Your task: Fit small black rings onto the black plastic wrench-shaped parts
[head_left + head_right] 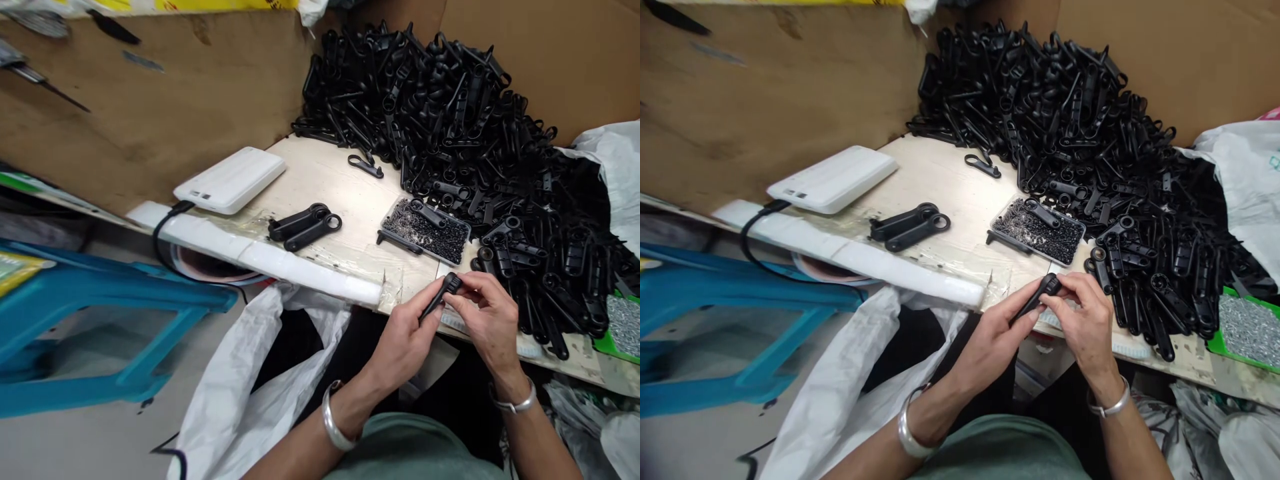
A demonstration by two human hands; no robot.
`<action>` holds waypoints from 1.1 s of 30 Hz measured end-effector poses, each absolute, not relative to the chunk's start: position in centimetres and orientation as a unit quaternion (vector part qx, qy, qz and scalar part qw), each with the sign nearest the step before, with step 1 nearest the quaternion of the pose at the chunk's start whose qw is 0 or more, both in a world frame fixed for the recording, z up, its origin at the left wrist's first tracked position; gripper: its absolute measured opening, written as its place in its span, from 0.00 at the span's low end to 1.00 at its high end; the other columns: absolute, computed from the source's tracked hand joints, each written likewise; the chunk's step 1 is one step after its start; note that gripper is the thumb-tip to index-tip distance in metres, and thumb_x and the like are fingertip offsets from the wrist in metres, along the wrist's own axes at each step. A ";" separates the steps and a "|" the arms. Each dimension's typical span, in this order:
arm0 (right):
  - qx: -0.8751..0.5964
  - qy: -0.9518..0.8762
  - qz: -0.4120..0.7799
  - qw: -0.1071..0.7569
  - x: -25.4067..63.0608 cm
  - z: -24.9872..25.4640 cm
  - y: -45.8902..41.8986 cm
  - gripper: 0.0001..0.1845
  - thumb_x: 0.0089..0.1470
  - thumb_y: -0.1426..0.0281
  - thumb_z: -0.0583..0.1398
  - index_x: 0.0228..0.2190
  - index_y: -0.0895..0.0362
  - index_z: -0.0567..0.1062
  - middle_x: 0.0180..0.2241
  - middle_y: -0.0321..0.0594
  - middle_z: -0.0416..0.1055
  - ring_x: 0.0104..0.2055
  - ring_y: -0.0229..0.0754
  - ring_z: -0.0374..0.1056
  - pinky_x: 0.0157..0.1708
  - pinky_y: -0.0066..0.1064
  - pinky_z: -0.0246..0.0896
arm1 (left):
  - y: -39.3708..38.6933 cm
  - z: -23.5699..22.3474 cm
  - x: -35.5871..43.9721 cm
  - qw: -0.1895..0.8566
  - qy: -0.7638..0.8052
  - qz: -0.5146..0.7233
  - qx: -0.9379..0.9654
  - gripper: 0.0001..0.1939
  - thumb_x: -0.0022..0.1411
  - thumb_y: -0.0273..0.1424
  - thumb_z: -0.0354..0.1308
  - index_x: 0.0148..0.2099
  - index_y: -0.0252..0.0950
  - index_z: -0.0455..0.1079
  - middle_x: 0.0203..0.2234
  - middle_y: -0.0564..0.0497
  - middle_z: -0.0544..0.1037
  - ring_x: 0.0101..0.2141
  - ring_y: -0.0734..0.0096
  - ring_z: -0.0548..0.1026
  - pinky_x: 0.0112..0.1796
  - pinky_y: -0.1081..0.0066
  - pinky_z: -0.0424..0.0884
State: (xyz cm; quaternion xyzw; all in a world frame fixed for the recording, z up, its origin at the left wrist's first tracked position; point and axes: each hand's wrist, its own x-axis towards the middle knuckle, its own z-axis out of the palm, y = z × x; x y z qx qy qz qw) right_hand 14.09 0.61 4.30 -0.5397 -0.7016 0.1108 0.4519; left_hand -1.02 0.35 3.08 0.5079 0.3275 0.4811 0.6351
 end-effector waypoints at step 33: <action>-0.657 -0.751 -0.064 0.026 13.4 6.9 13.1 0.16 0.60 0.67 0.60 0.49 0.58 0.74 0.46 0.52 0.73 0.45 0.56 0.71 0.40 0.42 0.68 | 9.0 5.0 -11.6 0.047 0.651 0.143 0.744 0.20 0.67 0.30 0.43 0.52 0.41 0.73 0.27 0.43 0.74 0.35 0.52 0.72 0.36 0.62 0.61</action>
